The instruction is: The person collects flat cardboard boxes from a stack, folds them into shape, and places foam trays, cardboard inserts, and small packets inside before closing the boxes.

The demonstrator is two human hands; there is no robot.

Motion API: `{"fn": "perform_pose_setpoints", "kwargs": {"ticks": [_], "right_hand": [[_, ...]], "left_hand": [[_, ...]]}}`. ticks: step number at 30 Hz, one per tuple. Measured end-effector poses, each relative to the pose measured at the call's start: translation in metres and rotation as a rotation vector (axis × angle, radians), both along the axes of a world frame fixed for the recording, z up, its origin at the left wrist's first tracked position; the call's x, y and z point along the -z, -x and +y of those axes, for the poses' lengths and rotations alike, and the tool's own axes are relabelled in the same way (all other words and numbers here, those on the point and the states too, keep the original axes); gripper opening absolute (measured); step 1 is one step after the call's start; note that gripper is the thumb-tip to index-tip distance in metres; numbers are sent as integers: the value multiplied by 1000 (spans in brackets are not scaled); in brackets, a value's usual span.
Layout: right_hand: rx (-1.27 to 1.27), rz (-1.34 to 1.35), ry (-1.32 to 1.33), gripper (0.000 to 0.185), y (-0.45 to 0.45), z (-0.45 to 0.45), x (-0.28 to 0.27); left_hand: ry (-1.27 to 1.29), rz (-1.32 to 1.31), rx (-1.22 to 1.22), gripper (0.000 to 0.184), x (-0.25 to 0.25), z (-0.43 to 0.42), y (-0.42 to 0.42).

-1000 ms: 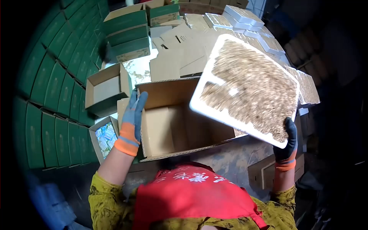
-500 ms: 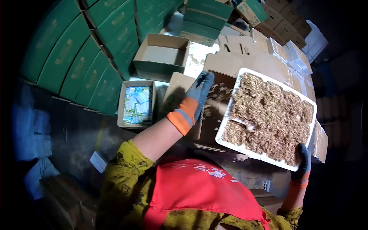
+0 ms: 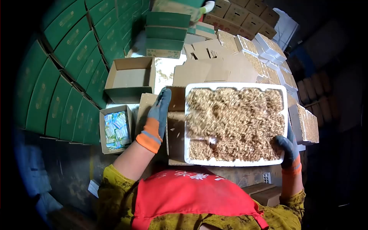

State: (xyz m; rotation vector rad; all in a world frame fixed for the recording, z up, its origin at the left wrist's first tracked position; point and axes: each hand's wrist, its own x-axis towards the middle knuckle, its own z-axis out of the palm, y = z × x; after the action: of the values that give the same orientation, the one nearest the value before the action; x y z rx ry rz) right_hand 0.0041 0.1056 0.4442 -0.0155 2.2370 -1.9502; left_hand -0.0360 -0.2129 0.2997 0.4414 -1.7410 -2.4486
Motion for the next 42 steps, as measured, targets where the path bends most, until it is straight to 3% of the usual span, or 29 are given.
{"fn": "perform_pose_setpoints", "kwargs": {"ticks": [3, 4, 5, 7, 8, 10, 11, 13, 15, 16, 17, 18, 19, 20, 21, 23, 25, 27, 29, 31, 34, 36, 39, 42], "right_hand": [[-26, -131, -83, 71, 16, 6, 15], [-23, -110, 8, 67, 22, 0, 29], [-77, -116, 3, 66, 29, -5, 38], [-131, -118, -16, 63, 35, -20, 48], [-193, -154, -80, 63, 42, -20, 44], [-317, -248, -208, 62, 51, -20, 34], [-421, -348, -503, 49, 55, -18, 28], [-726, -163, -1274, 40, 68, -25, 31], [-886, 112, -1396, 33, 80, -18, 64], [-986, 152, -1546, 29, 88, -17, 79], [-1042, 165, -1560, 31, 92, -21, 79], [-1097, 182, -1572, 33, 94, -30, 74], [-1155, 208, -1579, 35, 96, -35, 64], [-1206, 169, -1426, 27, 114, -42, 44], [-988, 507, -903, 25, 137, -29, 37], [-562, 428, -751, 30, 206, -20, 50], [-412, 419, -814, 44, 297, -9, 114], [-427, 973, -1176, 73, 390, 9, 231], [-468, 787, -1464, 97, 431, -1, 289], [-497, 682, -1683, 99, 428, -25, 309], [-547, 930, -1542, 64, 445, -15, 342], [-612, 841, -1562, 54, 426, -15, 336], [-654, 852, -1684, 44, 420, -9, 314], [-533, 1016, -1813, 42, 410, 21, 251]], "left_hand": [[-129, -53, 28, 60, 25, 3, 11], [-318, 9, 118, 55, 40, 1, 14], [-459, -7, 171, 52, 31, 6, 12], [-269, -25, 70, 51, 2, 18, 3], [-402, -50, 121, 51, -3, 15, 1], [-289, -43, 157, 50, 5, 10, 4], [-233, -41, 172, 49, 14, 5, 5], [-141, 6, 147, 49, 62, -12, 11], [-167, 23, 104, 48, 87, -28, 3], [371, 173, 146, 48, 48, -29, -2], [555, 293, 95, 40, 47, -40, 0], [217, 173, -33, 40, 67, -61, 2], [492, 235, -94, 40, 65, -79, 0], [430, 299, -207, 38, 92, -106, -2], [399, 247, -363, 35, 93, -115, -11], [574, 12, -554, 28, 144, -173, -36], [784, -211, -643, 24, 146, -175, -57], [887, -347, -672, 24, 152, -174, -78], [1117, -514, -628, 25, 171, -188, -93], [1236, -670, -578, 29, 191, -198, -96], [1306, -823, -534, 37, 195, -190, -85], [1235, -806, -535, 42, 211, -191, -70], [1559, -1079, -579, 48, 250, -194, -46], [1288, -995, -564, 43, 247, -201, -41]]}}
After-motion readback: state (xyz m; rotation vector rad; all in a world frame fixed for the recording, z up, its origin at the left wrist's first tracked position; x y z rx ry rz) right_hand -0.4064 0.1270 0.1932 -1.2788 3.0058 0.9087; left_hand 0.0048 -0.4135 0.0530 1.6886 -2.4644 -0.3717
